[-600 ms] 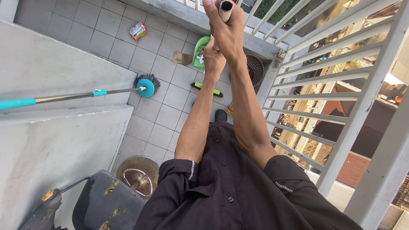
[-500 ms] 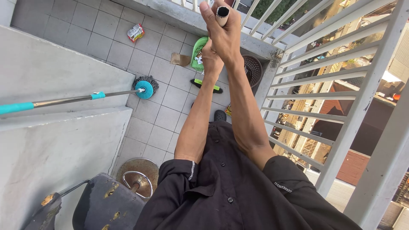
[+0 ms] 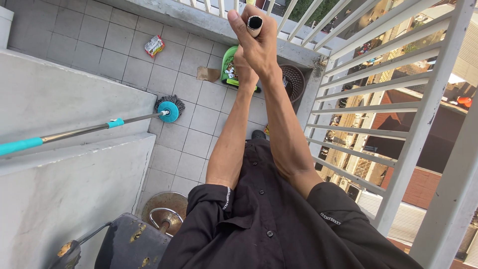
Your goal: Assembling the segments of a broom handle and attaching the broom head.
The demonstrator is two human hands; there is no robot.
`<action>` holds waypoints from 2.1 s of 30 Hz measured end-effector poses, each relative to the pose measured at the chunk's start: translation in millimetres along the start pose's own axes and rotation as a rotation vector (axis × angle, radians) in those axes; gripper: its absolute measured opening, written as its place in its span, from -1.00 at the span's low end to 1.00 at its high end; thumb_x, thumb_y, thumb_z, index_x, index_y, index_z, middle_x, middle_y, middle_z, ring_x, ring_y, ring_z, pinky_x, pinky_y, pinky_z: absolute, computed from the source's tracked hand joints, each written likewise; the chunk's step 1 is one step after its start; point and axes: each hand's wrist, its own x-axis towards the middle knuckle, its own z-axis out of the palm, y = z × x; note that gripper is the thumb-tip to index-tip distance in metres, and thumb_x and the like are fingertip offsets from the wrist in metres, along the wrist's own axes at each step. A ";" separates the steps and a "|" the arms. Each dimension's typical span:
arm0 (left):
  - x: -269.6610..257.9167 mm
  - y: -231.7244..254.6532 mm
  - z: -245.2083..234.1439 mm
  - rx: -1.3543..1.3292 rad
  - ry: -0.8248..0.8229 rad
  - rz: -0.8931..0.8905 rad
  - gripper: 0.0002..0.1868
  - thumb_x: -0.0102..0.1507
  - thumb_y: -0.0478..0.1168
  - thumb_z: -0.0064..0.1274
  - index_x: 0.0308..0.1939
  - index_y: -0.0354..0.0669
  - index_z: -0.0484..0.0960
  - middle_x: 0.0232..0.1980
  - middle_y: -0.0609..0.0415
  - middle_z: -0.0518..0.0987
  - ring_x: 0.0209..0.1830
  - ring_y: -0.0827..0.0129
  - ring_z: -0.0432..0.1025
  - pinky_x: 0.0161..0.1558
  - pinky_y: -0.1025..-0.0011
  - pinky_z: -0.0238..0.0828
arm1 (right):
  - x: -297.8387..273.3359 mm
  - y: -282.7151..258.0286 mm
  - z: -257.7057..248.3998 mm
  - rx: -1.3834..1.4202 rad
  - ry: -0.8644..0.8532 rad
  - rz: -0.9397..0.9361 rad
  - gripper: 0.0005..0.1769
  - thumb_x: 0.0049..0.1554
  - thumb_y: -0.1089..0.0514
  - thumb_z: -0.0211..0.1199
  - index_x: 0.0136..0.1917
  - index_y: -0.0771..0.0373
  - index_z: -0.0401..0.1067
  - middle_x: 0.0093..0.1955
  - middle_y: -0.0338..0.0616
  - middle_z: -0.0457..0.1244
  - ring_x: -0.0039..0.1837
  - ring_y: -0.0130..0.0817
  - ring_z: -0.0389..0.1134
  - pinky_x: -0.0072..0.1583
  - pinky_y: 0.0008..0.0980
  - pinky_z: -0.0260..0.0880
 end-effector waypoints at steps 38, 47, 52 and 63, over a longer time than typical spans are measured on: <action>17.8 38.1 4.9 -0.126 -0.015 0.059 -0.71 0.30 -0.21 0.17 -0.03 -0.37 0.54 -0.20 0.07 0.64 -0.15 0.43 0.52 -0.06 0.40 0.48 | 29.7 1.1 -8.4 0.185 0.020 0.140 -0.75 0.42 0.14 0.24 -0.09 0.30 0.49 -0.39 -0.30 0.19 -0.36 -0.56 0.17 -0.31 -0.47 0.11; 16.7 24.3 -5.6 0.008 0.018 -0.029 -0.71 0.29 -0.16 0.15 -0.05 -0.31 0.56 -0.18 0.02 0.69 -0.12 0.30 0.60 -0.04 0.33 0.51 | 28.0 15.1 5.4 0.182 -0.010 0.164 -0.74 0.42 0.10 0.21 -0.10 0.26 0.46 -0.41 -0.34 0.16 -0.39 -0.58 0.16 -0.34 -0.48 0.13; 12.8 29.7 -10.6 -0.139 -0.015 -0.003 -0.66 0.30 -0.21 0.12 0.09 -0.33 0.54 -0.10 -0.02 0.68 -0.05 0.28 0.56 0.01 0.33 0.45 | 27.1 9.0 9.5 0.133 -0.016 0.169 -0.70 0.40 0.09 0.24 -0.17 0.24 0.40 -0.43 -0.35 0.15 -0.40 -0.59 0.17 -0.36 -0.49 0.12; 9.6 22.7 -17.0 0.122 -0.055 0.044 -0.55 0.34 -0.11 0.09 0.22 -0.26 0.44 0.05 -0.07 0.65 0.06 0.16 0.57 0.08 0.27 0.46 | 10.5 3.7 13.2 -0.051 0.027 0.051 -0.49 0.37 0.02 0.28 -0.33 0.25 0.21 -0.42 -0.36 0.00 -0.32 -0.56 -0.03 -0.27 -0.42 -0.06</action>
